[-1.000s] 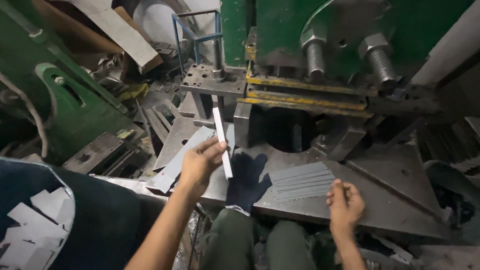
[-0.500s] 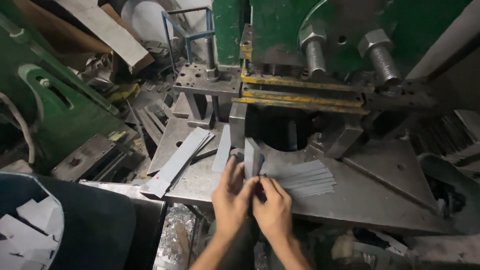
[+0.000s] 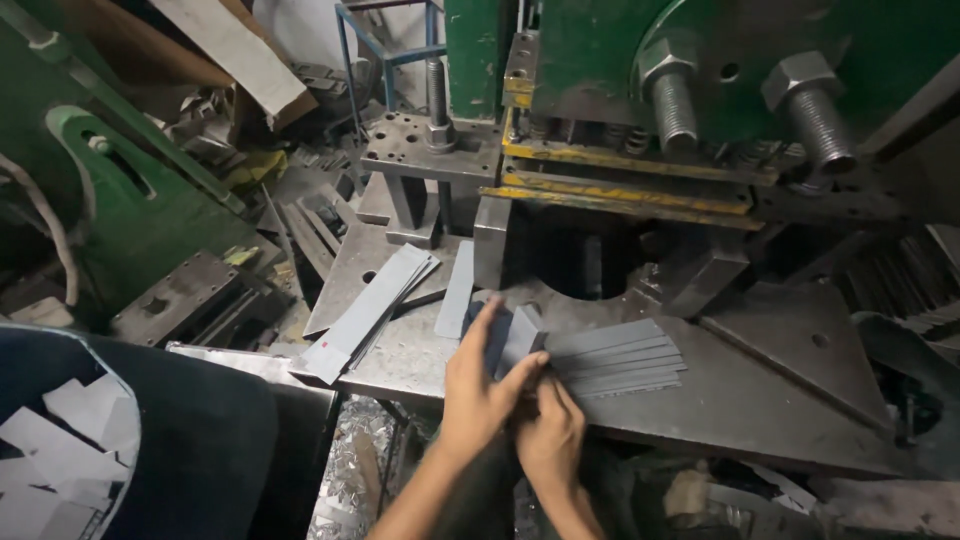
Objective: The recorder is operating an industrial press machine to stamp or cut metal sheets.
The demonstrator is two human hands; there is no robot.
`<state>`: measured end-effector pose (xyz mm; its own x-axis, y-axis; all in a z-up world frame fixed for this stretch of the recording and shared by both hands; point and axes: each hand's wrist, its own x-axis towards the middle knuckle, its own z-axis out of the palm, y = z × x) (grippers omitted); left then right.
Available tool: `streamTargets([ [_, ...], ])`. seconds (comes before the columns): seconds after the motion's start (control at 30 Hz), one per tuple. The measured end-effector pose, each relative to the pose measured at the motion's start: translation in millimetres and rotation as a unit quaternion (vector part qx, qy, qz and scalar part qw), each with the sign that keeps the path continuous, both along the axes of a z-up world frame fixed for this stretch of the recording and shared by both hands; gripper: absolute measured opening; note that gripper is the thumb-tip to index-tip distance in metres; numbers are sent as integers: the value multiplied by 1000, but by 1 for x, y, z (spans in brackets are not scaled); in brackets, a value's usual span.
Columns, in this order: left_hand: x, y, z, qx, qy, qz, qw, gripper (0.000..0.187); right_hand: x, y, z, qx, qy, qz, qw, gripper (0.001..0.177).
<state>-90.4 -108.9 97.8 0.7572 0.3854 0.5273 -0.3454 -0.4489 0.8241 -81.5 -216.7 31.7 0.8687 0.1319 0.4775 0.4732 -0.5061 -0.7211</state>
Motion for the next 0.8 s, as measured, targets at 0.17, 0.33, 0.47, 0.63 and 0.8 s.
streamTargets([
  [0.17, -2, 5, 2, 23, -1, -41, 999, 46, 1, 0, -9, 8, -13, 3, 1000, 48],
  [0.33, 4, 12, -15, 106, -81, 24, 991, 50, 2, 0, -31, 4, -28, 8, 1000, 48],
  [0.47, 2, 20, 31, 2, -59, 25, 998, 40, 7, 6, -37, 10, 67, -10, 998, 45],
  [0.63, 13, 39, 62, -380, 75, -43, 921, 34, 7, -1, -14, 29, 73, 19, 997, 77],
  [0.8, 14, 48, 31, -582, 154, -158, 783, 39, -9, -31, 45, 361, 337, 280, 824, 74],
])
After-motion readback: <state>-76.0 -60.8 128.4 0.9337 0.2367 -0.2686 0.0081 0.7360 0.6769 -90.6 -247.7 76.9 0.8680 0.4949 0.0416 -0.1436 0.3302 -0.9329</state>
